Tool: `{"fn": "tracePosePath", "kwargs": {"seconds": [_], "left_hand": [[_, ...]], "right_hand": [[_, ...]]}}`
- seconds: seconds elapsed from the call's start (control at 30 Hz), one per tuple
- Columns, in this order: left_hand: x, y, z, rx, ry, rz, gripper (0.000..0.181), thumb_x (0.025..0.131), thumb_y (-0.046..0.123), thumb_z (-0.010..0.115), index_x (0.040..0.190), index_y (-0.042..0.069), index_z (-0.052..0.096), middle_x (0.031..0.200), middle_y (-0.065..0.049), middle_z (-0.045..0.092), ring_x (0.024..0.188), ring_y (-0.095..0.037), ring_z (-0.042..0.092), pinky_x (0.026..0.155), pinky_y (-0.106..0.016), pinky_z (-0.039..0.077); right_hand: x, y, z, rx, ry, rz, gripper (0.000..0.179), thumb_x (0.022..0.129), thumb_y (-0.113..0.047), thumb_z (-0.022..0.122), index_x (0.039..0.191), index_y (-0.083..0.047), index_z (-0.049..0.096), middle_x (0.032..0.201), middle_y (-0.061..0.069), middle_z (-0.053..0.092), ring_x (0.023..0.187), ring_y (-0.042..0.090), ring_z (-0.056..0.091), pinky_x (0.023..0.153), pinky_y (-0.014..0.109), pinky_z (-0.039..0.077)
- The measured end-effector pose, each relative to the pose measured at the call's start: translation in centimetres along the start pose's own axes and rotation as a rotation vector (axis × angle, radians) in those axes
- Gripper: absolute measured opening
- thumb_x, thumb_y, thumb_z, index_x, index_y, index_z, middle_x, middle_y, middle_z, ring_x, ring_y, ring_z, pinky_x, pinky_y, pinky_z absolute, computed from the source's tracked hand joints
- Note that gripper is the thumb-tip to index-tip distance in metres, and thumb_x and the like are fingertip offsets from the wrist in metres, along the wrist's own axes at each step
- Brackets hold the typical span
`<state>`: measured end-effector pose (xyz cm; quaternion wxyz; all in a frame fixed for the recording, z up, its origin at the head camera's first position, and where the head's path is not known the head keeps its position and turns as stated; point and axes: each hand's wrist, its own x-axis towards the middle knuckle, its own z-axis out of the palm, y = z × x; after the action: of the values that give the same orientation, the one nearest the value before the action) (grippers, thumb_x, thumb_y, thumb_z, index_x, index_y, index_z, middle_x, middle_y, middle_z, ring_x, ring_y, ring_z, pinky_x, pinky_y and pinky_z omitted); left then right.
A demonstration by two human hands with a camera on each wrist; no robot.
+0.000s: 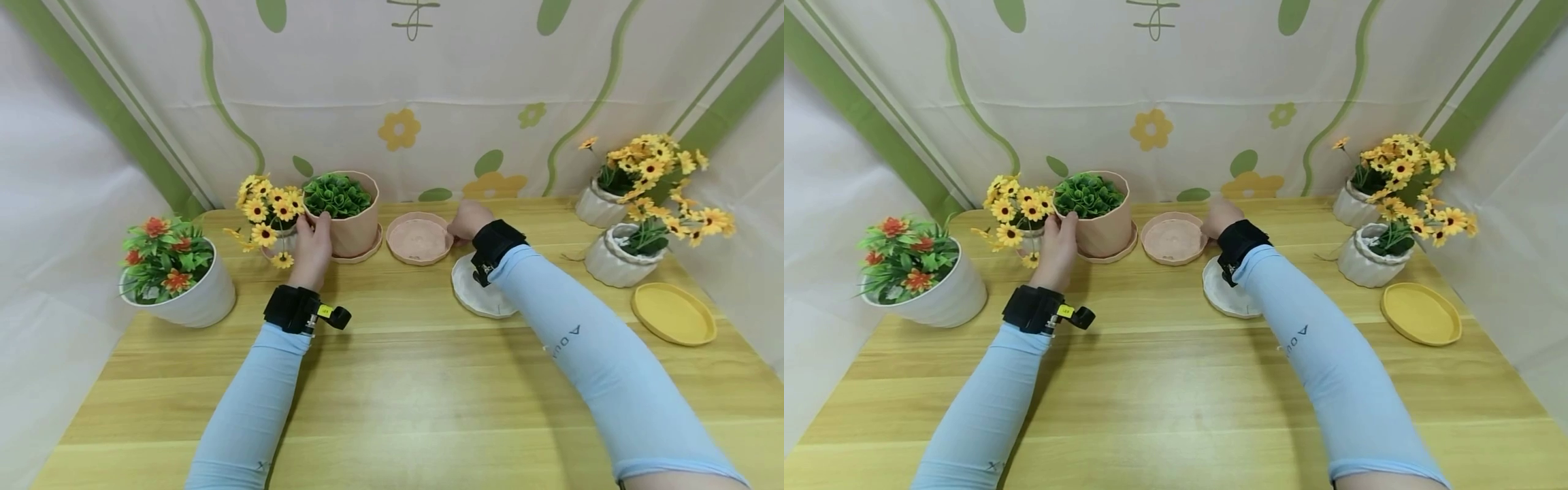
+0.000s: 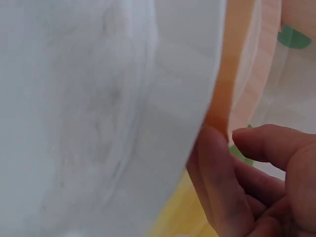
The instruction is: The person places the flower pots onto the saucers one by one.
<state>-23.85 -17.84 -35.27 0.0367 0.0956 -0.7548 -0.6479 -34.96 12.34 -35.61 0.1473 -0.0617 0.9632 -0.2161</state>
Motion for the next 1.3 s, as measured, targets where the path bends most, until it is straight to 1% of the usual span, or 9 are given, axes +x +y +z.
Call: {"fn": "tracePosePath", "kwargs": {"seconds": [0.07, 0.2, 0.4, 0.57, 0.77, 0.93, 1.13, 1.2, 1.3], "left_hand": [[0.0, 0.0, 0.0, 0.002, -0.002, 0.003, 0.080, 0.103, 0.052, 0.036, 0.159, 0.016, -0.009, 0.165, -0.004, -0.005, 0.148, -0.013, 0.003, 0.119, -0.034, 0.012], [0.1, -0.1, -0.1, 0.006, -0.009, 0.003, 0.080, 0.104, 0.051, 0.036, 0.158, 0.015, -0.010, 0.165, -0.004, -0.006, 0.148, -0.012, 0.002, 0.119, -0.033, 0.012], [0.1, 0.0, -0.5, 0.035, -0.028, -0.011, 0.078, 0.105, 0.051, 0.034, 0.158, 0.015, -0.011, 0.165, -0.004, -0.006, 0.148, -0.013, 0.002, 0.120, -0.034, 0.012], [-0.1, 0.1, -0.6, 0.051, -0.045, -0.002, 0.077, 0.105, 0.050, 0.033, 0.158, 0.015, -0.011, 0.165, -0.003, -0.005, 0.148, -0.013, 0.002, 0.120, -0.034, 0.012], [-0.2, 0.5, -0.9, 0.068, -0.059, 0.011, 0.075, 0.105, 0.050, 0.033, 0.158, 0.018, -0.009, 0.165, -0.002, -0.004, 0.148, -0.012, 0.003, 0.120, -0.035, 0.013], [-0.6, 0.5, -1.2, 0.083, -0.090, 0.048, 0.071, 0.107, 0.047, 0.031, 0.158, 0.019, -0.008, 0.165, -0.001, -0.004, 0.148, -0.013, 0.001, 0.120, -0.036, 0.012], [-1.2, 0.8, -1.7, 0.109, -0.141, 0.077, 0.067, 0.108, 0.042, 0.029, 0.158, 0.018, -0.008, 0.165, -0.004, -0.004, 0.149, -0.016, 0.001, 0.120, -0.037, 0.009], [-1.5, 1.0, -1.8, 0.119, -0.162, 0.083, 0.065, 0.108, 0.040, 0.030, 0.159, 0.017, -0.005, 0.165, -0.005, -0.003, 0.149, -0.016, 0.001, 0.120, -0.038, 0.010], [-2.7, 1.5, -2.2, 0.158, -0.180, 0.140, 0.062, 0.109, 0.038, 0.032, 0.159, 0.012, 0.006, 0.165, -0.007, 0.006, 0.149, -0.018, 0.007, 0.120, -0.039, 0.014]], "right_hand": [[-0.7, 0.2, -0.6, 0.046, 0.002, -0.022, 0.030, 0.091, -0.009, 0.056, 0.069, 0.004, 0.072, 0.064, 0.011, 0.068, 0.058, 0.020, 0.068, 0.055, 0.022, 0.049], [-2.3, 0.7, -1.7, 0.168, 0.006, -0.047, 0.027, 0.095, -0.009, 0.053, 0.092, 0.011, 0.071, 0.076, 0.017, 0.069, 0.067, 0.026, 0.071, 0.064, 0.031, 0.059], [-4.1, 2.1, -2.5, 0.282, 0.024, -0.054, 0.032, 0.096, -0.008, 0.055, 0.118, 0.014, 0.062, 0.097, 0.024, 0.070, 0.075, 0.027, 0.071, 0.071, 0.036, 0.060], [-6.1, 3.7, -3.0, 0.195, 0.034, -0.069, 0.032, 0.098, -0.014, 0.058, 0.120, 0.008, 0.066, 0.104, 0.021, 0.069, 0.086, 0.030, 0.069, 0.075, 0.035, 0.057], [-8.8, 6.0, -2.9, 0.069, 0.119, -0.104, 0.032, 0.099, -0.018, 0.060, 0.121, 0.005, 0.067, 0.116, 0.025, 0.066, 0.103, 0.039, 0.062, 0.086, 0.049, 0.050], [-10.0, 7.8, -2.1, 0.048, 0.158, -0.088, 0.032, 0.098, -0.018, 0.062, 0.118, 0.006, 0.069, 0.115, 0.025, 0.066, 0.104, 0.041, 0.061, 0.086, 0.052, 0.049], [-10.4, 8.6, -1.6, 0.054, 0.140, -0.057, 0.033, 0.098, -0.022, 0.062, 0.118, 0.004, 0.069, 0.117, 0.024, 0.066, 0.106, 0.040, 0.060, 0.088, 0.052, 0.049], [-10.5, 8.7, -1.6, 0.061, 0.134, -0.052, 0.033, 0.099, -0.023, 0.062, 0.118, 0.003, 0.069, 0.118, 0.024, 0.065, 0.107, 0.040, 0.060, 0.089, 0.052, 0.049], [-10.7, 9.0, -1.5, 0.069, 0.123, -0.047, 0.034, 0.099, -0.023, 0.061, 0.119, 0.003, 0.069, 0.119, 0.025, 0.065, 0.108, 0.041, 0.060, 0.089, 0.052, 0.049]]}}
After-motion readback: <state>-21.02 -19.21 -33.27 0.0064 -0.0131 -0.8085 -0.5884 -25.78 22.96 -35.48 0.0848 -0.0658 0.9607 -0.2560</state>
